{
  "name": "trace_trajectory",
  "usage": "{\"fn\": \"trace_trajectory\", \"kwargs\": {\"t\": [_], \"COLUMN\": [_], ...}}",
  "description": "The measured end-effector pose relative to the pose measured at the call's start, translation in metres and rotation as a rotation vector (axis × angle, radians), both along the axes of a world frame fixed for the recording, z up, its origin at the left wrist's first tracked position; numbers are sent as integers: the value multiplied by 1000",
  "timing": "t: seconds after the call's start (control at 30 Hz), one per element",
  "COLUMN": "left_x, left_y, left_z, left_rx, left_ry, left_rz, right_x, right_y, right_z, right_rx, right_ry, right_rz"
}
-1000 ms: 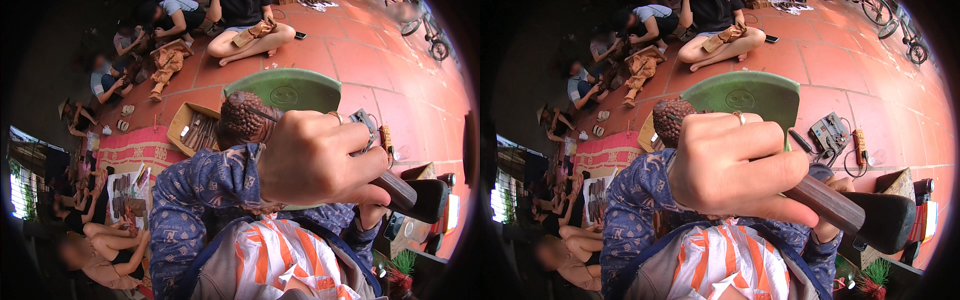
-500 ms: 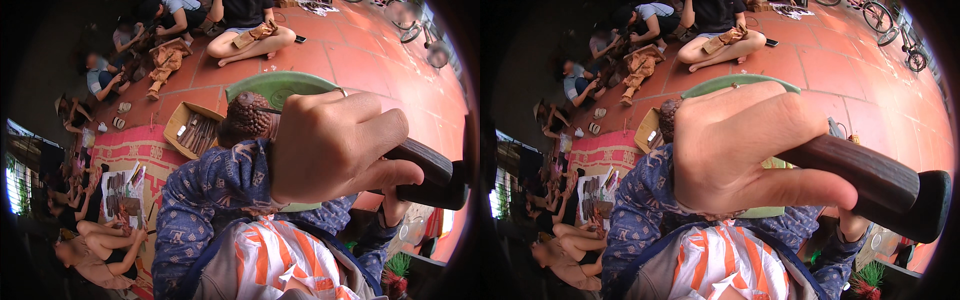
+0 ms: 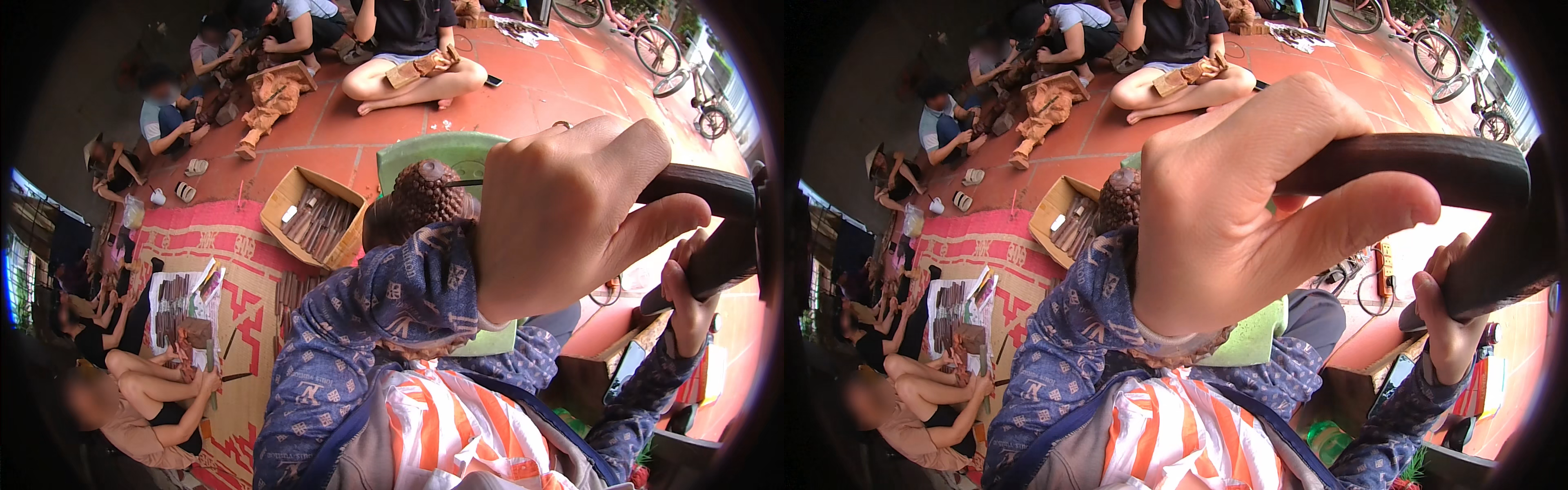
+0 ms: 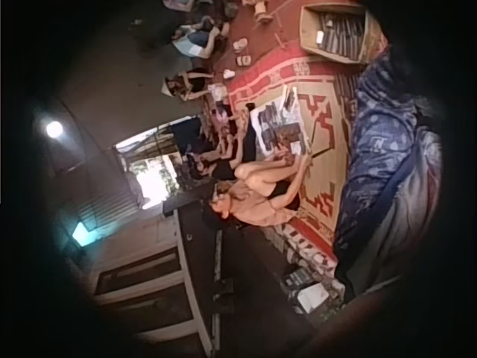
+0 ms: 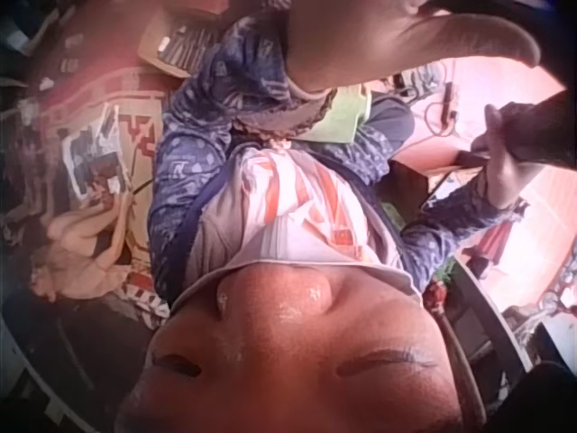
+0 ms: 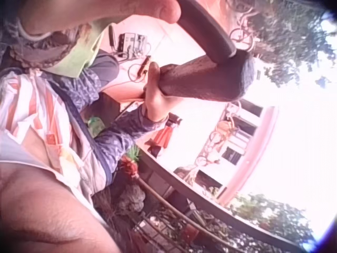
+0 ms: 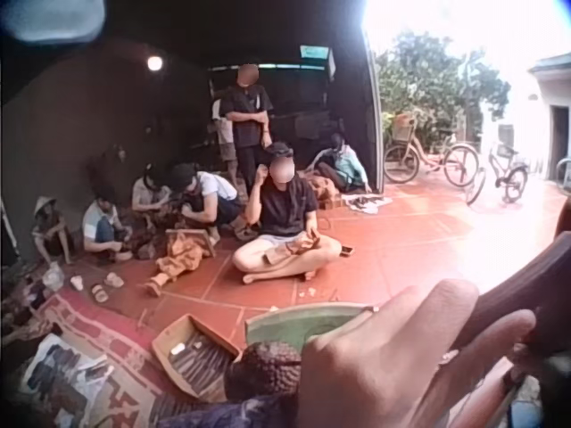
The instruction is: The person carves a wooden Buddha statue using a chisel and mallet. They hold the statue in their lap and repeatedly strike the chisel to refine the details of the head and hair.
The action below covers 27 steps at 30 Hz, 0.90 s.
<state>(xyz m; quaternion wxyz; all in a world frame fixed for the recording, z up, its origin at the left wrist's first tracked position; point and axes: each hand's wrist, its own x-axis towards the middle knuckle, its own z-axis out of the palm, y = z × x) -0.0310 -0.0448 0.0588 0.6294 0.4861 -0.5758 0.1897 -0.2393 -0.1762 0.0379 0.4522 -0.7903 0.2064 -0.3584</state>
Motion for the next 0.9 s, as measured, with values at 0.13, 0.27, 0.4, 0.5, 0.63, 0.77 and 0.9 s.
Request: {"fn": "trace_trajectory", "kwargs": {"t": [0.13,0.27,0.4,0.5,0.63,0.77,0.9], "left_x": [1,1,3,-5,-18,-15,-9], "left_y": [-1,-3,-1,10,5,13,13], "left_z": [-1,-2,-4,0,-13,-19,-32], "left_rx": [-12,-14,-11,-81,-141,151,231], "left_ry": [-41,-43,-116,-380,-450,-509,-575], "left_rz": [26,27,108,223,150,102,98], "right_x": [3,-1,2,-12,-5,-5,-1], "right_y": [-1,-3,-6,-1,-21,-9,13], "right_z": [2,-2,-9,-7,-45,-68,-100], "right_rx": [33,-146,-113,96,24,-75,-48], "right_ry": [-47,25,60,102,-258,-348,-155], "right_rz": [-29,-46,-10,-121,14,51,-24]}}
